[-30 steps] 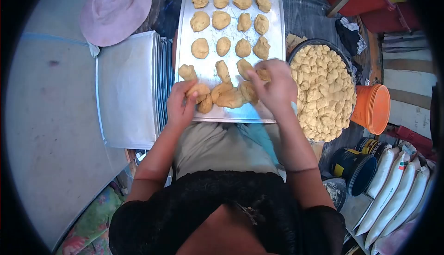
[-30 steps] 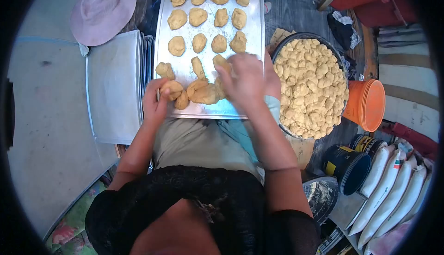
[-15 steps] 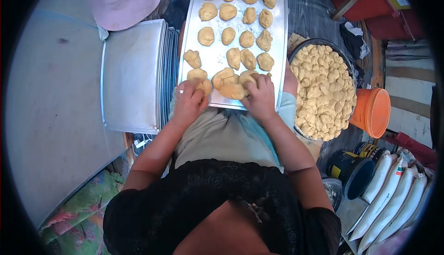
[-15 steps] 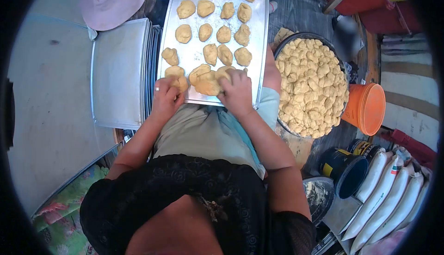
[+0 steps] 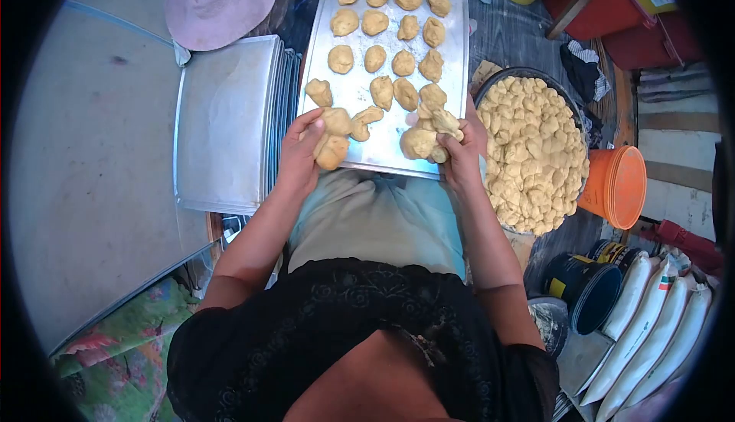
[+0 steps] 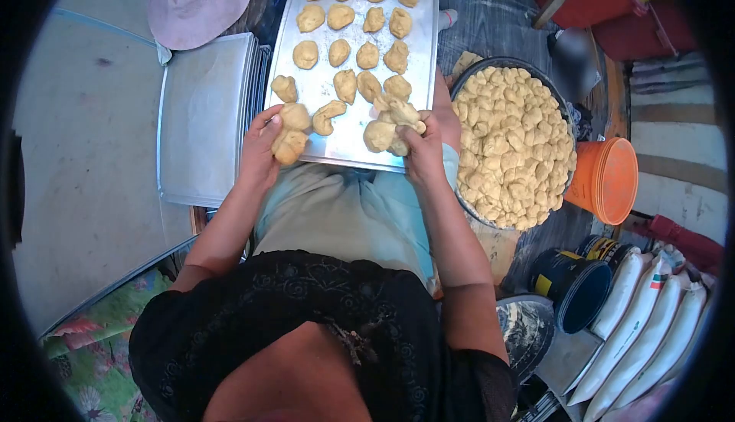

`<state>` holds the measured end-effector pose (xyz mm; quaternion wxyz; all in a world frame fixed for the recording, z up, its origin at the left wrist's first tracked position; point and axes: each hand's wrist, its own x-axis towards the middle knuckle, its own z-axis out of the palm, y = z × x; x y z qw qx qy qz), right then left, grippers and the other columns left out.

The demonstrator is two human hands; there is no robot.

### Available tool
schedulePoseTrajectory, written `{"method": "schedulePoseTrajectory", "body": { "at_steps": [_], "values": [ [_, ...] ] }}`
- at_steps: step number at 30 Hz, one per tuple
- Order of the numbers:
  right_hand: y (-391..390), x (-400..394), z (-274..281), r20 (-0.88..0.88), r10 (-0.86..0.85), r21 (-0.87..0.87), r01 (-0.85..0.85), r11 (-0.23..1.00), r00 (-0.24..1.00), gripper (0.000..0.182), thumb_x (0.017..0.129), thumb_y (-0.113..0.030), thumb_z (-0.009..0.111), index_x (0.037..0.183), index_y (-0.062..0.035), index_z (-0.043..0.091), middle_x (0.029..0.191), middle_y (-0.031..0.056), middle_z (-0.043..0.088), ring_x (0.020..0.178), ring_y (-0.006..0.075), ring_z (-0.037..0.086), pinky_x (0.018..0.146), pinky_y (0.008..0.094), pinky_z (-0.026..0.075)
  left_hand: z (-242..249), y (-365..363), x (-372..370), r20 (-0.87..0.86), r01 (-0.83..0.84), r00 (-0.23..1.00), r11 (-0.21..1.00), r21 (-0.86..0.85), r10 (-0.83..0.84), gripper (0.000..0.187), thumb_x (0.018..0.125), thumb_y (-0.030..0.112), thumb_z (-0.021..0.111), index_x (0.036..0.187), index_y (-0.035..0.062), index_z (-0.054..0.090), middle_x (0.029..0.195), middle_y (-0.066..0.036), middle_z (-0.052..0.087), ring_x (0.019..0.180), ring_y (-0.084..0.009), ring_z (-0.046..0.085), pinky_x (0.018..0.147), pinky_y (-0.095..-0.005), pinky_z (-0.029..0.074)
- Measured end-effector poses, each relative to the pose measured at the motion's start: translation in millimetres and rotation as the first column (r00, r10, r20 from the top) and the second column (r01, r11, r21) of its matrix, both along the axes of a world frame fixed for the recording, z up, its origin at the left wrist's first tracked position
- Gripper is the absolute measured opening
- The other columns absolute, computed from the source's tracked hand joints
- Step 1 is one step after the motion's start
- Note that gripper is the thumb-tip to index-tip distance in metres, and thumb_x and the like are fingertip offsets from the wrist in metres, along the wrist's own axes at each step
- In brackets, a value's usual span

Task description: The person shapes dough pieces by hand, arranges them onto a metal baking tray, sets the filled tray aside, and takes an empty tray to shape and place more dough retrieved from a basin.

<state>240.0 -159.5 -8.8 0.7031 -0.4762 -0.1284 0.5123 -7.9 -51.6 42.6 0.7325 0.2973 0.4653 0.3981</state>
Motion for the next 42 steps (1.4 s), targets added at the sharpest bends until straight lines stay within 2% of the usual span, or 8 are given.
{"method": "schedulePoseTrajectory", "body": {
  "at_steps": [10, 13, 20, 23, 26, 32, 38, 42],
  "values": [
    [-3, 2, 13, -0.214, 0.013, 0.130, 0.015, 0.991, 0.977, 0.032, 0.087, 0.002, 0.055, 0.117, -0.0063, 0.046, 0.111, 0.0143, 0.061, 0.089, 0.0233, 0.067, 0.058, 0.0334, 0.061, -8, -21, 33, -0.062, 0.321, 0.947, 0.931, 0.172, -0.315, 0.021, 0.092, 0.002, 0.057, 0.114, 0.0022, 0.059, 0.105, -0.007, 0.064, 0.102, -0.0179, 0.061, 0.091, -0.0332, 0.051],
    [-3, 4, 12, -0.180, 0.009, 0.158, 0.020, 0.987, 0.984, 0.032, 0.088, 0.001, 0.057, 0.118, -0.0081, 0.047, 0.112, 0.0141, 0.061, 0.091, 0.0241, 0.067, 0.056, 0.0330, 0.060, -3, -27, 53, 0.077, 0.239, 0.966, 0.966, 0.099, -0.247, 0.026, 0.092, 0.000, 0.051, 0.117, 0.0028, 0.058, 0.103, -0.004, 0.060, 0.097, -0.0124, 0.057, 0.085, -0.0272, 0.048],
    [-6, 15, 4, -0.201, -0.009, 0.101, 0.029, 0.994, 0.980, 0.030, 0.088, 0.002, 0.057, 0.113, -0.0118, 0.047, 0.112, 0.0130, 0.061, 0.089, 0.0247, 0.067, 0.051, 0.0319, 0.058, -45, 2, 54, -0.273, 0.352, 0.922, 0.890, 0.290, -0.275, 0.036, 0.087, -0.003, 0.048, 0.122, 0.0015, 0.057, 0.107, -0.009, 0.061, 0.101, -0.0190, 0.058, 0.091, -0.0294, 0.047],
    [-9, 18, 2, -0.215, 0.004, 0.130, 0.025, 0.991, 0.977, 0.029, 0.087, 0.002, 0.057, 0.111, -0.0120, 0.047, 0.112, 0.0128, 0.061, 0.088, 0.0249, 0.066, 0.050, 0.0315, 0.058, -36, -3, 49, -0.815, 0.772, 0.580, 0.317, 0.550, 0.001, 0.040, 0.085, -0.001, 0.052, 0.125, 0.0014, 0.057, 0.113, -0.014, 0.062, 0.110, -0.0309, 0.058, 0.097, -0.0372, 0.046],
    [-12, 22, 5, -0.216, 0.012, 0.152, 0.021, 0.988, 0.976, 0.029, 0.086, 0.001, 0.056, 0.111, -0.0122, 0.048, 0.112, 0.0130, 0.061, 0.088, 0.0249, 0.066, 0.050, 0.0310, 0.057, -30, -17, 47, -0.908, 0.868, 0.418, 0.303, 0.392, -0.023, 0.043, 0.083, 0.003, 0.059, 0.126, 0.0018, 0.057, 0.115, -0.017, 0.064, 0.113, -0.0390, 0.057, 0.100, -0.0420, 0.046],
    [-10, 22, 6, -0.207, 0.022, 0.170, 0.014, 0.985, 0.978, 0.030, 0.085, 0.002, 0.056, 0.110, -0.0115, 0.048, 0.111, 0.0138, 0.062, 0.086, 0.0250, 0.067, 0.050, 0.0310, 0.057, -25, -5, 50, -0.719, 0.616, 0.690, 0.588, 0.524, -0.082, 0.040, 0.085, 0.004, 0.062, 0.124, 0.0025, 0.058, 0.108, -0.014, 0.069, 0.103, -0.0306, 0.066, 0.094, -0.0362, 0.050],
    [-9, 19, 10, -0.197, 0.038, 0.183, -0.002, 0.983, 0.980, 0.029, 0.084, 0.004, 0.054, 0.109, -0.0101, 0.048, 0.110, 0.0146, 0.062, 0.083, 0.0253, 0.067, 0.049, 0.0309, 0.056, 10, 8, 53, 0.007, 0.366, 0.923, 0.882, 0.297, -0.385, 0.029, 0.090, 0.005, 0.063, 0.119, 0.0033, 0.060, 0.102, -0.006, 0.066, 0.095, -0.0141, 0.062, 0.083, -0.0262, 0.050],
    [-16, 15, 23, -0.198, 0.034, 0.232, 0.013, 0.973, 0.980, 0.044, 0.081, 0.003, 0.054, 0.124, -0.0053, 0.047, 0.114, 0.0137, 0.061, 0.089, 0.0219, 0.065, 0.057, 0.0305, 0.057, 14, 6, 72, -0.112, 0.394, 0.919, 0.883, 0.253, -0.378, 0.030, 0.093, 0.020, 0.064, 0.119, 0.0072, 0.057, 0.100, -0.003, 0.062, 0.082, -0.0132, 0.058, 0.075, -0.0259, 0.049]
  ]
}}
